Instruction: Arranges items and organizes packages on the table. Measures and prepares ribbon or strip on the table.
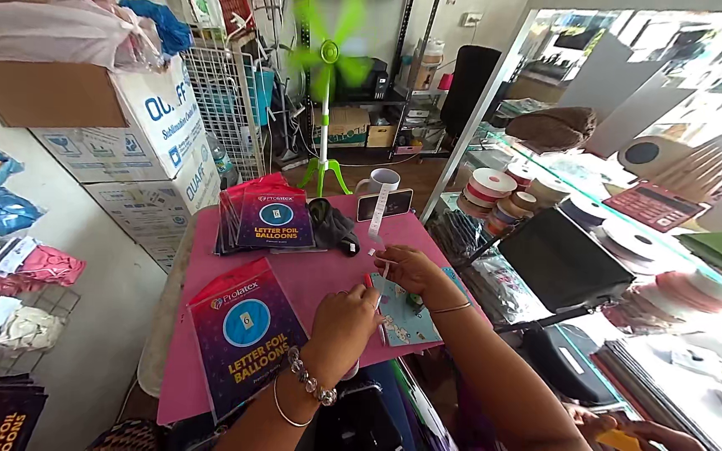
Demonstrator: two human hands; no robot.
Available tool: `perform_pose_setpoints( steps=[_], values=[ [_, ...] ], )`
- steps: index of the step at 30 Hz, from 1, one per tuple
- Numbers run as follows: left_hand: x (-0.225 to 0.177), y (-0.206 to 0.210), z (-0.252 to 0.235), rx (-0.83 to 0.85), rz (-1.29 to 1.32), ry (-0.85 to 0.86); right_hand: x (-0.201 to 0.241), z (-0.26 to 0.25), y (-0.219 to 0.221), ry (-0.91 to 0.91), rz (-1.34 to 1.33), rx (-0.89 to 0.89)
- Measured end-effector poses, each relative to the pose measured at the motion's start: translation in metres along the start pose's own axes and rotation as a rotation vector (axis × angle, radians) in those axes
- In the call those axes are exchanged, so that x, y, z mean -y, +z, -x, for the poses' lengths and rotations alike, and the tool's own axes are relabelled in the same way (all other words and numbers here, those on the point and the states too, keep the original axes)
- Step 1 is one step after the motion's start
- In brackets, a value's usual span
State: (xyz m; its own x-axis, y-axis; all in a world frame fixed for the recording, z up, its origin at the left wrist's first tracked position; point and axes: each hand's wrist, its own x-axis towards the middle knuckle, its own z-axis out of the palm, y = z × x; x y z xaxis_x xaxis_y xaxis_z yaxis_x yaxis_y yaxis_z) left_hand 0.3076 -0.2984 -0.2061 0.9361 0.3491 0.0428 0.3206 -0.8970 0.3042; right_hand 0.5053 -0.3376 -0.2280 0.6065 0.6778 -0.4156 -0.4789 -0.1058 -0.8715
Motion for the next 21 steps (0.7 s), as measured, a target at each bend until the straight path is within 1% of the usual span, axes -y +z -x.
perform_pose_setpoints(
  steps=[1,2,3,5,6,8,11,13,16,21],
  values=[
    [-0.001,0.005,0.001,-0.070,-0.016,0.024,-0.001,0.000,-0.001,-0.007,0.014,0.005],
    [-0.002,0.005,0.001,-0.094,-0.001,0.025,-0.001,0.000,-0.002,-0.014,0.018,0.004],
    [-0.002,0.001,0.000,-0.055,0.054,-0.002,0.000,0.002,-0.003,-0.022,0.017,0.007],
    [0.004,-0.014,-0.009,0.051,0.257,-0.076,0.003,0.006,-0.005,-0.045,0.006,0.021],
    [0.011,-0.020,-0.018,0.054,0.363,-0.098,0.005,0.009,-0.007,-0.062,0.003,0.033],
    [0.028,-0.027,-0.045,-0.015,0.552,-0.137,0.007,0.014,-0.009,-0.092,0.004,0.052],
    [0.051,-0.021,-0.101,-0.145,0.743,-0.213,0.011,0.019,-0.012,-0.115,0.005,0.081],
    [0.054,-0.019,-0.132,-0.154,0.846,-0.262,0.013,0.021,-0.012,-0.120,0.004,0.094],
    [0.053,-0.016,-0.159,-0.136,0.928,-0.277,0.015,0.020,-0.015,-0.124,-0.011,0.116],
    [0.052,-0.011,-0.171,-0.102,1.049,-0.246,0.016,0.012,-0.027,-0.107,-0.051,0.131]
  ],
)
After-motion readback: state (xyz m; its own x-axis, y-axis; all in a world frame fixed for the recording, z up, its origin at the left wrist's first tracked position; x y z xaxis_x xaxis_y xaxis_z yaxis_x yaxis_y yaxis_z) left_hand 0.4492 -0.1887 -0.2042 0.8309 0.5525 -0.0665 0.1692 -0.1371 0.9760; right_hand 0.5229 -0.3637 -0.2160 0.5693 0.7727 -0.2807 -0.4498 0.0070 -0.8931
